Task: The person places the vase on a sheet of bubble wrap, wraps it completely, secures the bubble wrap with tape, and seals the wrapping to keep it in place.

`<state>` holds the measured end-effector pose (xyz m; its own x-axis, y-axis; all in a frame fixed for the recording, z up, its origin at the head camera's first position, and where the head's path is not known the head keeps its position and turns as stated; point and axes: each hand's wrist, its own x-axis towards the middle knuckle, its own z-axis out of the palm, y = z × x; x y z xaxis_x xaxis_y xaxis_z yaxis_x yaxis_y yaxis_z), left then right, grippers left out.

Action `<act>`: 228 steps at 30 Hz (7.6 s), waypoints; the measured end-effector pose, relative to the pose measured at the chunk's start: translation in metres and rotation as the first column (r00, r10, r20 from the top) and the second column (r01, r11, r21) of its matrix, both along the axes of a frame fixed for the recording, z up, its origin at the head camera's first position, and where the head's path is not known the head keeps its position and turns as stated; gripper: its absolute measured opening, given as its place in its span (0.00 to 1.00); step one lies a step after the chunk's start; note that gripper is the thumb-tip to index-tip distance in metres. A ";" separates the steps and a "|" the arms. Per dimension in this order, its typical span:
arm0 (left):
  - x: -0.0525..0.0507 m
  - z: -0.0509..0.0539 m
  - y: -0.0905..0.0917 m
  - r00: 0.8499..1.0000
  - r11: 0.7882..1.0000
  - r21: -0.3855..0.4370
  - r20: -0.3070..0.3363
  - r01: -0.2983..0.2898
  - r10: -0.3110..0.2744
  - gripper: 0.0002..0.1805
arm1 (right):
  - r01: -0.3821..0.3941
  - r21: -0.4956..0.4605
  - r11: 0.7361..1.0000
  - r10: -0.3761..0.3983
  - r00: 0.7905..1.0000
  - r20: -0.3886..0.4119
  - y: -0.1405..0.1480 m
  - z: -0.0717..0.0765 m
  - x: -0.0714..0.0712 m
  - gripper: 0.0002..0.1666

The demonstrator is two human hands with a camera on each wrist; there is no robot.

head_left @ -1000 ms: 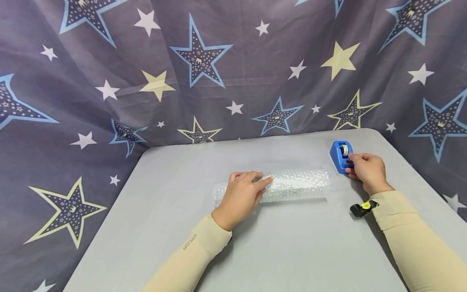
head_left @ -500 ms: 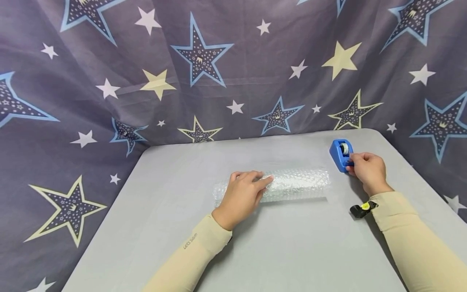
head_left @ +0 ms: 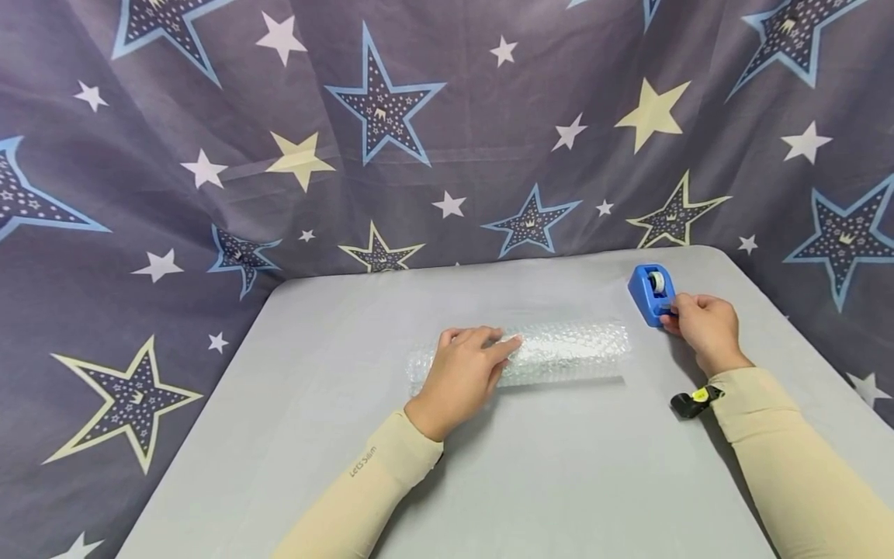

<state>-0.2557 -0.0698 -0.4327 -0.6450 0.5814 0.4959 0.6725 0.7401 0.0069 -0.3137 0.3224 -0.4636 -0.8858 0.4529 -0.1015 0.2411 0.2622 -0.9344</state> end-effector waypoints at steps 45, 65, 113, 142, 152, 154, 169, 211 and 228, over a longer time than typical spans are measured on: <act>-0.001 -0.002 -0.001 1.000 1.000 0.009 -0.011 0.012 -0.012 0.21 | -0.118 0.049 0.992 0.117 0.993 0.026 0.006 -0.006 0.007 0.28; 0.000 0.001 -0.001 1.000 1.000 0.016 -0.016 0.013 -0.013 0.21 | 0.313 -0.028 0.950 -0.309 0.918 -0.248 -0.005 -0.002 0.001 0.12; -0.003 -0.003 -0.002 1.000 1.000 0.017 -0.006 0.008 -0.008 0.20 | -0.549 0.145 0.823 0.568 0.798 -0.200 -0.184 0.026 0.083 0.10; -0.002 -0.002 -0.001 1.000 1.000 0.018 -0.011 0.007 -0.007 0.20 | -0.453 0.363 0.814 0.540 0.820 -0.189 -0.180 0.012 0.079 0.18; -0.002 -0.003 -0.001 1.000 1.000 0.007 -0.026 0.000 0.000 0.19 | -0.416 0.542 0.730 0.571 0.807 -0.148 -0.177 0.014 0.080 0.21; -0.002 -0.003 -0.001 1.000 1.000 0.005 -0.028 0.000 0.000 0.19 | -0.410 0.579 0.705 0.573 0.811 -0.123 -0.177 0.016 0.080 0.23; -0.002 -0.004 -0.002 0.999 1.000 0.006 -0.031 0.011 -0.011 0.20 | -0.341 0.772 0.537 0.593 0.803 -0.058 -0.174 0.019 0.082 0.27; 0.001 -0.003 0.001 0.999 1.000 0.008 -0.044 -0.005 0.006 0.19 | -0.379 0.832 0.404 0.607 0.792 0.066 -0.162 0.030 0.083 0.25; -0.003 0.020 -0.001 0.998 0.999 -0.048 0.059 0.022 -0.019 0.21 | -0.631 0.684 0.365 0.665 0.691 0.283 -0.158 0.032 0.084 0.29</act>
<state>-0.2584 -0.0712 -0.4129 -0.6602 0.6168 0.4286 0.6867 0.7268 0.0116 -0.2293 0.1645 -0.4314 -0.9339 -0.3574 -0.0085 -0.3275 0.8648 -0.3806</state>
